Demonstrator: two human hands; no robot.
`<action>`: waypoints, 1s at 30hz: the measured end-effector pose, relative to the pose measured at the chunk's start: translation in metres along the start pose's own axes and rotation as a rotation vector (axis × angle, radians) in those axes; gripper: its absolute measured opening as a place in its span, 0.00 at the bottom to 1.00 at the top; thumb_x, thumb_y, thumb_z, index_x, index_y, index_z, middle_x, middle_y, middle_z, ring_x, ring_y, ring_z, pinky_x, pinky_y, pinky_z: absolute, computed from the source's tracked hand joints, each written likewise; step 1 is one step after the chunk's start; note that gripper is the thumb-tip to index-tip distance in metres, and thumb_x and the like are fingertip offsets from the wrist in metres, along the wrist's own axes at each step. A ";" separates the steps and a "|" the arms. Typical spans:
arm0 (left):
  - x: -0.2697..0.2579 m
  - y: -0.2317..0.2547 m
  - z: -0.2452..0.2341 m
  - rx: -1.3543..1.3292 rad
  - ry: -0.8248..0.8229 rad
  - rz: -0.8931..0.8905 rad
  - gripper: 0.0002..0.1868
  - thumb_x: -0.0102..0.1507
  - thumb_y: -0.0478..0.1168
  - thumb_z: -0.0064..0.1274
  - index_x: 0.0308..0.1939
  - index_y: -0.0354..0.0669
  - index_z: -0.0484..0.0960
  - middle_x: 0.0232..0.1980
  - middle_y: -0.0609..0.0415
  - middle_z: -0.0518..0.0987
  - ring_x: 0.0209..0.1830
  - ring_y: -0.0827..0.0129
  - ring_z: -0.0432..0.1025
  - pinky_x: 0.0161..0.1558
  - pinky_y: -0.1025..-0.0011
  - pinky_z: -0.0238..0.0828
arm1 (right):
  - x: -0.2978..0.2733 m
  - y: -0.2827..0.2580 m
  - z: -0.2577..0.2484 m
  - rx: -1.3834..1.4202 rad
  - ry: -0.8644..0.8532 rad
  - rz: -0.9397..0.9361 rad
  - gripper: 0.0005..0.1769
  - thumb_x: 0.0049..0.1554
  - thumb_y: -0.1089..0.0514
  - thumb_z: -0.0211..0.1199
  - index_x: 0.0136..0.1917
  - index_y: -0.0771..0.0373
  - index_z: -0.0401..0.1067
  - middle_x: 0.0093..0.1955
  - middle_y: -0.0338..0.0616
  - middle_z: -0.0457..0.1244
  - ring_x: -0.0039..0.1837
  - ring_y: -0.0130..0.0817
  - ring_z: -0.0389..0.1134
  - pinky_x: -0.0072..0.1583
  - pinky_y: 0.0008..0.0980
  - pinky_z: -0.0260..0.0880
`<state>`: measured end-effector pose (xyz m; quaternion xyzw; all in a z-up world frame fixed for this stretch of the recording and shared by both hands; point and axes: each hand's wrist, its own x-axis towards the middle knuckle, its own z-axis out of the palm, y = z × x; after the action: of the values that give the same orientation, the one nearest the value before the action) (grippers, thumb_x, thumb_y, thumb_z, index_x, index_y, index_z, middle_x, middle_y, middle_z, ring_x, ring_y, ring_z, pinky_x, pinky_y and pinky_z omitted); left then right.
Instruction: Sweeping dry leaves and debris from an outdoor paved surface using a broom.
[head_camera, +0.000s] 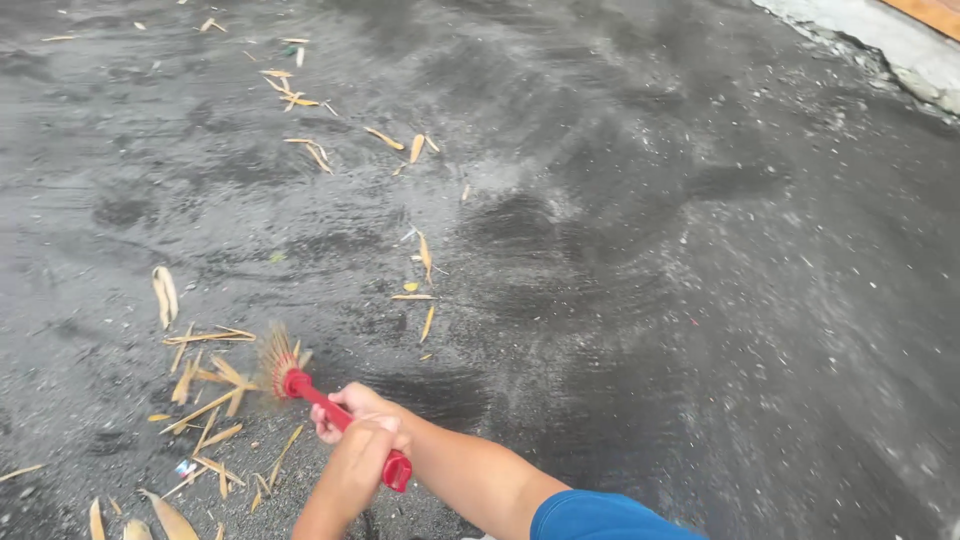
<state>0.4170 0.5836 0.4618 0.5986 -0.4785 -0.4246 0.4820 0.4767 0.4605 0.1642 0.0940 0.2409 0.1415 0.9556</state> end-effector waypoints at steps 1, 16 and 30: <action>-0.001 0.009 -0.006 -0.004 -0.021 -0.001 0.26 0.67 0.48 0.30 0.17 0.38 0.66 0.20 0.51 0.67 0.25 0.62 0.64 0.36 0.66 0.63 | -0.014 -0.004 0.008 0.013 -0.001 -0.016 0.17 0.69 0.55 0.45 0.59 0.73 0.62 0.47 0.49 0.64 0.46 0.38 0.67 0.52 0.45 0.68; 0.111 -0.077 0.017 -0.680 0.133 0.138 0.33 0.70 0.51 0.24 0.13 0.41 0.64 0.19 0.49 0.66 0.36 0.56 0.67 0.46 0.62 0.60 | -0.150 -0.184 -0.145 0.198 0.767 -0.572 0.10 0.64 0.55 0.44 0.49 0.62 0.64 0.40 0.46 0.64 0.41 0.40 0.69 0.42 0.40 0.71; 0.208 0.016 -0.002 0.314 0.038 0.340 0.25 0.67 0.48 0.31 0.23 0.40 0.76 0.29 0.49 0.76 0.34 0.56 0.71 0.45 0.64 0.67 | -0.039 -0.246 0.033 -0.142 0.307 -0.088 0.14 0.65 0.54 0.43 0.50 0.66 0.63 0.39 0.44 0.63 0.37 0.33 0.63 0.48 0.42 0.65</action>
<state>0.4540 0.3786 0.4683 0.5849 -0.6235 -0.2462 0.4566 0.5152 0.2133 0.1486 -0.0072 0.3775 0.1288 0.9170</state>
